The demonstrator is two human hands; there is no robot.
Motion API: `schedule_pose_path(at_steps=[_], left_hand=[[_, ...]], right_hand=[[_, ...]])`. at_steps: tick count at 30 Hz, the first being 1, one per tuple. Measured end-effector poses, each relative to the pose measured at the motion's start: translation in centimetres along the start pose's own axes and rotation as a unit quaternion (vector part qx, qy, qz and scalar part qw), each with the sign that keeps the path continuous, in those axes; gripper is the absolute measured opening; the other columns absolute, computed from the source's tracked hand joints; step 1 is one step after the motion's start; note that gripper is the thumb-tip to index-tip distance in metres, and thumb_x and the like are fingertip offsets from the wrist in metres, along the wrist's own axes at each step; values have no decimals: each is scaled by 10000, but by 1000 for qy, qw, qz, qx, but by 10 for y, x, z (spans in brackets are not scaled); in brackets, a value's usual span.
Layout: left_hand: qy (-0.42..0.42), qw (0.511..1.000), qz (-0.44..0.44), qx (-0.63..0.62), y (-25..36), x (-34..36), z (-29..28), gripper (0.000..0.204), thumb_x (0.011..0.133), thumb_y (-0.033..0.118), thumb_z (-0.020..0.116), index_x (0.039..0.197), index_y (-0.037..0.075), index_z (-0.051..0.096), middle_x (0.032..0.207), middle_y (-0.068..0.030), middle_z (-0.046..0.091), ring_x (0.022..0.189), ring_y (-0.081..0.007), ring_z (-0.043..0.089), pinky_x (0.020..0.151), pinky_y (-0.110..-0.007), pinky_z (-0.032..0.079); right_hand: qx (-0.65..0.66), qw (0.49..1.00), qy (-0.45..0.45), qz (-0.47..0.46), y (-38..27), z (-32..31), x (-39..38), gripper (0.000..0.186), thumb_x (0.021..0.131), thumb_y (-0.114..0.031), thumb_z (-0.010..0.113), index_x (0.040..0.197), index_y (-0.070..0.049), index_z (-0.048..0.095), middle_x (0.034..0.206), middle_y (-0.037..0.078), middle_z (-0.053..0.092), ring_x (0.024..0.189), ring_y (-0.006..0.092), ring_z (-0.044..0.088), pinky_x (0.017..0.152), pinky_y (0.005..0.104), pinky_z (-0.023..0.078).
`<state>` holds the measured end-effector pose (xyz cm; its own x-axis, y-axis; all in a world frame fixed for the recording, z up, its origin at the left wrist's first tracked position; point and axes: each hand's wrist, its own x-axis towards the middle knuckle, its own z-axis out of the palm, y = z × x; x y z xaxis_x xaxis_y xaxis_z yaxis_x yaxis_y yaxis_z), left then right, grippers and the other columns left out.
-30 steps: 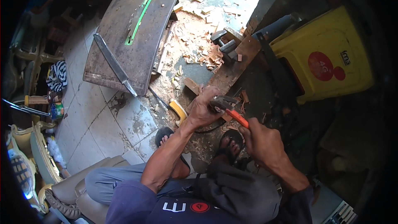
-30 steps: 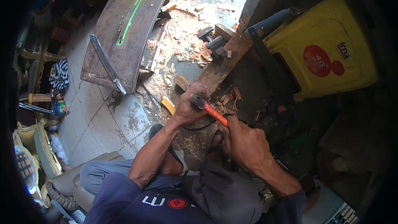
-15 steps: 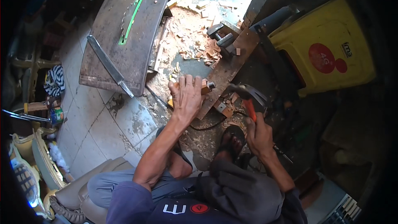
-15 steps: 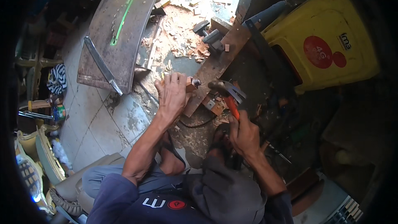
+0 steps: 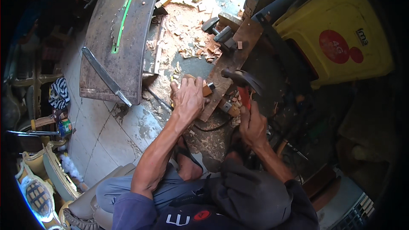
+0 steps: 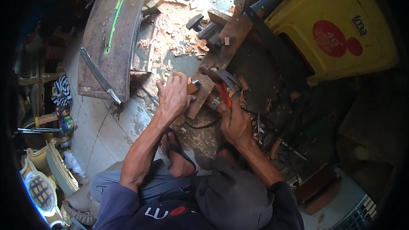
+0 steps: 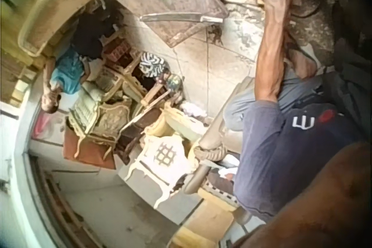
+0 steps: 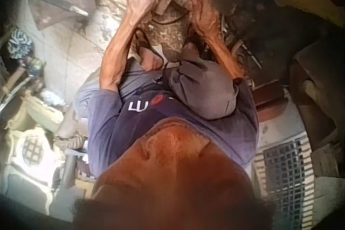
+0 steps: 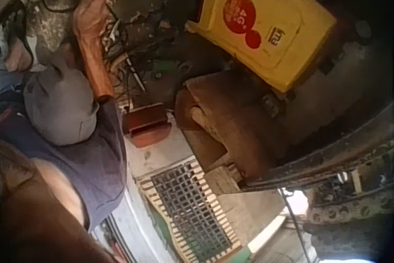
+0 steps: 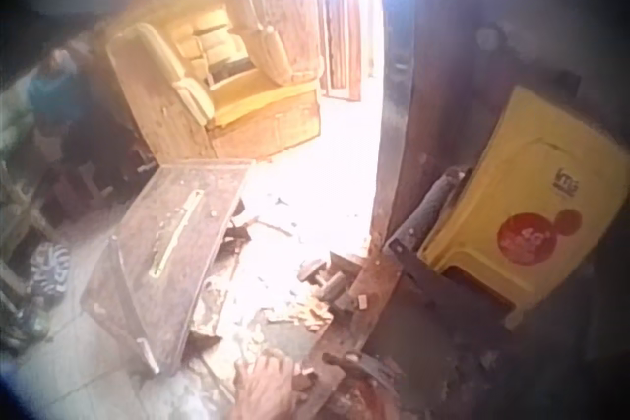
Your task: The person hammers a metal ring onto a wooden piece and then shapes the wood using an angle grinder.
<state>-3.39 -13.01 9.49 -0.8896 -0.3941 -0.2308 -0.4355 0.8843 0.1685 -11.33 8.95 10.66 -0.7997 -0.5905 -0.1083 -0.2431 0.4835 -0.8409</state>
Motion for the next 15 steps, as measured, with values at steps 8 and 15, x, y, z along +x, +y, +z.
schedule_pose_path(at_steps=[8, 15], left_hand=[[25, 1000, 8, 7, 3, -1, -2, 610, 839, 409, 813, 1248, 47, 543, 1047, -125, 614, 1046, -304, 589, 893, -541, 344], [35, 999, 4, 26, -3, 0, 8, 586, 836, 396, 815, 1227, 57, 540, 1043, -120, 605, 1032, -297, 586, 899, -540, 339]], right_hand=[[-29, 998, -46, 19, -9, -7, 13, 235, 1033, -182, 595, 1123, 33, 570, 745, 323, 641, 769, 521, 682, 608, 577, 496], [-39, 998, -47, -24, -12, -12, 22, 289, 1039, -216, 584, 1209, 14, 544, 702, 315, 641, 697, 534, 667, 603, 597, 509]])
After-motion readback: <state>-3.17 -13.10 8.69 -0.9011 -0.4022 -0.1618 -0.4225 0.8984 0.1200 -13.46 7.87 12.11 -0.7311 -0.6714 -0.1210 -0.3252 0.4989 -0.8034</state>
